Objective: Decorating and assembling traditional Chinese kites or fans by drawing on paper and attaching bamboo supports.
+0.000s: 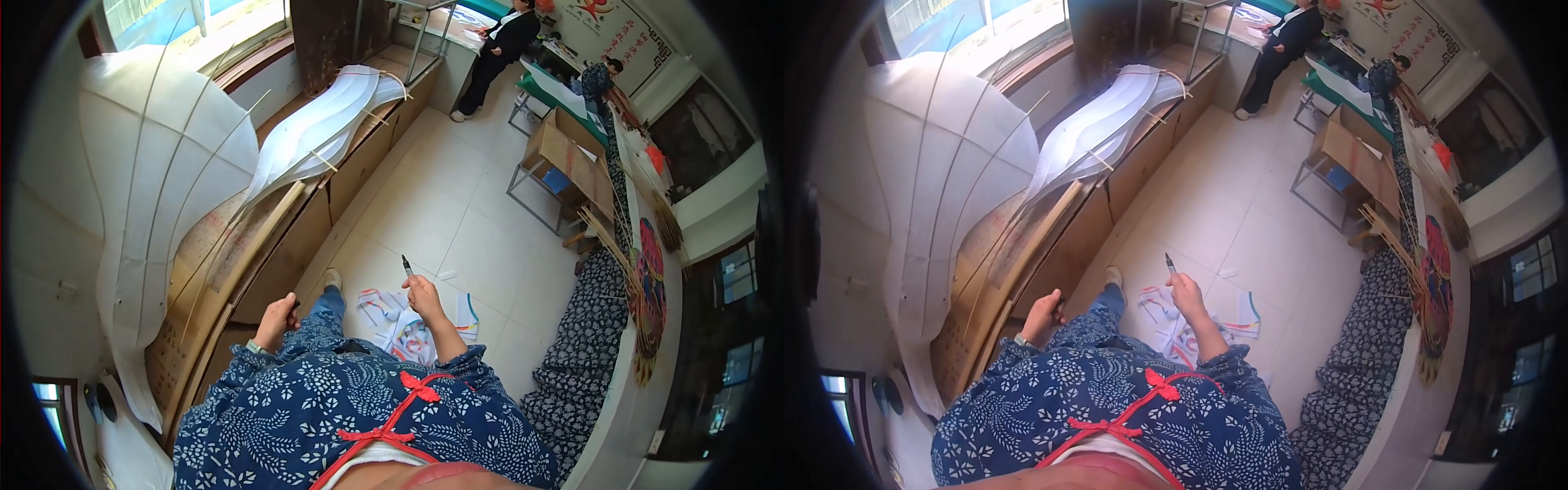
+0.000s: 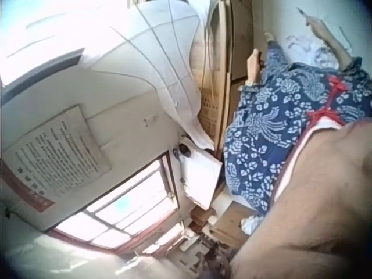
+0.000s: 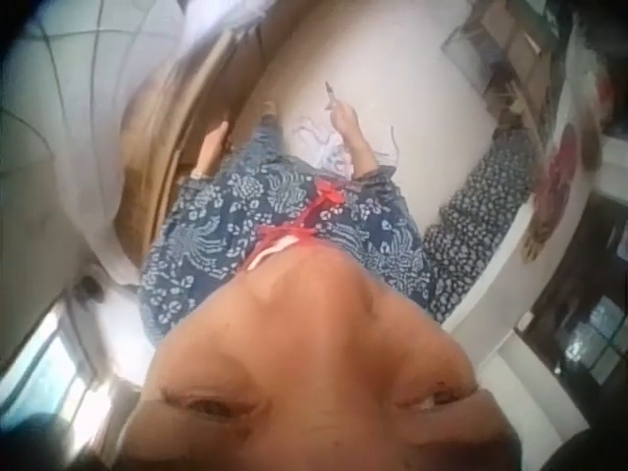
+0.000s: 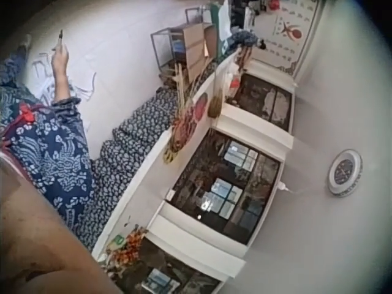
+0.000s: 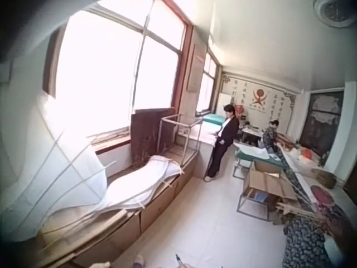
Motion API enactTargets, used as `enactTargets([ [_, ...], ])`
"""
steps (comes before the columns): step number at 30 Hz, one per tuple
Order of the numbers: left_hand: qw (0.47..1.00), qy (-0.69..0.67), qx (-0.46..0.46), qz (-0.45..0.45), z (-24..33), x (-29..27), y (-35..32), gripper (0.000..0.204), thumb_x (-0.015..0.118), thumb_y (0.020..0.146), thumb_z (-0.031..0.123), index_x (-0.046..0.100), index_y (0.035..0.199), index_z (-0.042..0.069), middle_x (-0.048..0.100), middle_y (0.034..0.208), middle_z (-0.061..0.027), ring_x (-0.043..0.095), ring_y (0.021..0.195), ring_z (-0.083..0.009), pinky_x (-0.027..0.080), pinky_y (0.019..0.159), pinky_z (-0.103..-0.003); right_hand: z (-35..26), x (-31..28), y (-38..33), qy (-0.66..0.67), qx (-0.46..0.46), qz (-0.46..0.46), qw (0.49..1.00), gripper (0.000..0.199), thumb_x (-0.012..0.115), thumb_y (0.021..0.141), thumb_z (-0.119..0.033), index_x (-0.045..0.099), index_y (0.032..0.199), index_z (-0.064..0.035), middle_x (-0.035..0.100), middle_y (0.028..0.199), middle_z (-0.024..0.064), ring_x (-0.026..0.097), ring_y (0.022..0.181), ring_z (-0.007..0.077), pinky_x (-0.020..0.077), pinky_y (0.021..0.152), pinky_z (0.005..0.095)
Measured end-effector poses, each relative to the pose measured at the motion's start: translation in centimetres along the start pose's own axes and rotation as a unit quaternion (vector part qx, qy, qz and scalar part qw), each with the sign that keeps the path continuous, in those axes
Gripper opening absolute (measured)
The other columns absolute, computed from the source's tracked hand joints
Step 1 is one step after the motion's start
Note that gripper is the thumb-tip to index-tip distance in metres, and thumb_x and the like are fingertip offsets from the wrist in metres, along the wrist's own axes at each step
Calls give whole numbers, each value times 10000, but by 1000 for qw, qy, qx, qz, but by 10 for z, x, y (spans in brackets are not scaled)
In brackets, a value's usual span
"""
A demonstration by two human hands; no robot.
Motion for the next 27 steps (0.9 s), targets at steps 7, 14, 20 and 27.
enactTargets([
  [7,996,19,26,-89,107,63,221,374,483,903,402,475,687,96,467,586,-12,484,535,-113,402,514,-242,-70,-95,110,54,7,137,989,262,400,935,-256,504,874,-23,363,518,-24,294,385,54,228,355,206],
  [14,957,132,29,-256,236,234,371,348,450,927,362,501,744,70,491,648,-12,488,566,-113,416,541,-242,-156,-168,210,85,-67,248,963,231,394,922,-209,506,942,-8,393,557,-10,331,413,69,254,372,205],
  [20,909,186,30,-370,256,365,465,326,426,941,360,524,810,78,509,684,1,517,612,-108,438,590,-247,-158,-254,297,94,-98,319,938,251,422,910,-183,518,1075,-20,413,612,-19,347,464,53,272,414,188],
  [27,954,153,4,-256,308,454,583,279,435,943,316,527,841,73,523,698,-4,533,628,-115,440,599,-248,-203,-406,469,143,-74,215,963,324,437,910,-174,476,1192,-20,441,644,-10,361,476,63,303,442,195],
])
Point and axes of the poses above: each hand's wrist, its own y-axis towards the middle knuckle, its own x-axis out of the palm, z = x × y, the point moved 2 cm from there along y, towards the middle knuckle
